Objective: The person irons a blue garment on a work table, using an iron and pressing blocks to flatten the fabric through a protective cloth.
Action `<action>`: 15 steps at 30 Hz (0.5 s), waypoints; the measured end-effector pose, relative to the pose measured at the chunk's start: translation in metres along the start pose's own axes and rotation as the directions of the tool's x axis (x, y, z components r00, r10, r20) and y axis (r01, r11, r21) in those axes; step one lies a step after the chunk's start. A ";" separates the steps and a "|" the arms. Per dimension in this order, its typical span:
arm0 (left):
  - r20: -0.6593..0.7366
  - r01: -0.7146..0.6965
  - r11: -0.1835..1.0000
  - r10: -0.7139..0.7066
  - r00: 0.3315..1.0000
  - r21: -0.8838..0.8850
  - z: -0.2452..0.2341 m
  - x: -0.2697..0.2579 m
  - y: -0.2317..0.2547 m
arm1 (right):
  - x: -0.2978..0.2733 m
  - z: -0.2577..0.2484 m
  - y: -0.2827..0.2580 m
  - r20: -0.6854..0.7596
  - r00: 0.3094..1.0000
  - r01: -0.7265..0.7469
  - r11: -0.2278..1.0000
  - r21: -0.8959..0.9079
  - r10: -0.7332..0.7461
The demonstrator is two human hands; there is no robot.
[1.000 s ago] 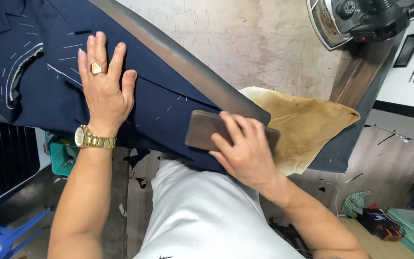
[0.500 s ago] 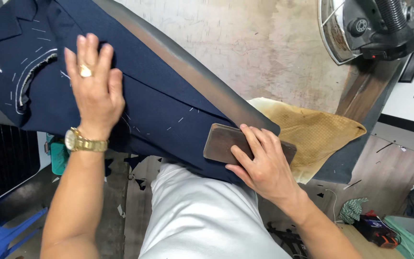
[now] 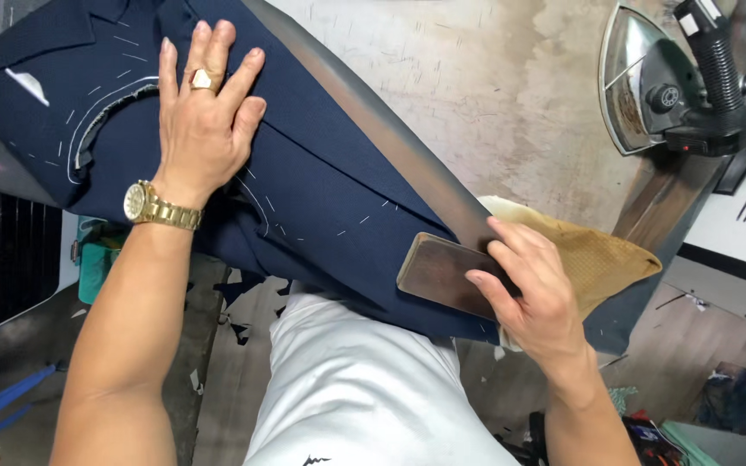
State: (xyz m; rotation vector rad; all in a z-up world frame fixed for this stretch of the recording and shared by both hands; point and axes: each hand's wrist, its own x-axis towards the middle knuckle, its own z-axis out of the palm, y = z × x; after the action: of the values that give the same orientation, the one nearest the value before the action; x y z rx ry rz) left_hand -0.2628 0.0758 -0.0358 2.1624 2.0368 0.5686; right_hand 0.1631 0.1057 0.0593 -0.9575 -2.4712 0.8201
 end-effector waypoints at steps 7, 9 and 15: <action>-0.120 -0.022 1.000 0.020 0.993 -0.015 0.007 0.001 0.015 | 0.006 -0.029 0.099 -0.144 0.989 -0.054 0.962 -0.269 0.015; -0.119 0.018 0.999 -0.021 0.993 -0.032 0.021 -0.009 0.001 | 0.003 -0.053 0.148 -0.202 0.975 -0.018 0.880 -0.475 -0.089; -0.076 0.086 0.995 -0.089 0.993 -0.044 0.018 -0.010 0.008 | -0.010 -0.104 0.237 -0.045 0.995 0.038 0.766 -0.642 -0.087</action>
State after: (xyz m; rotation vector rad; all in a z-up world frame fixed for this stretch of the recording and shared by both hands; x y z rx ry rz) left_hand -0.2493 0.0680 -0.0520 2.0470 2.1277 0.6871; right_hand 0.3395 0.2814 -0.0131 -1.0720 -2.7419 -0.1289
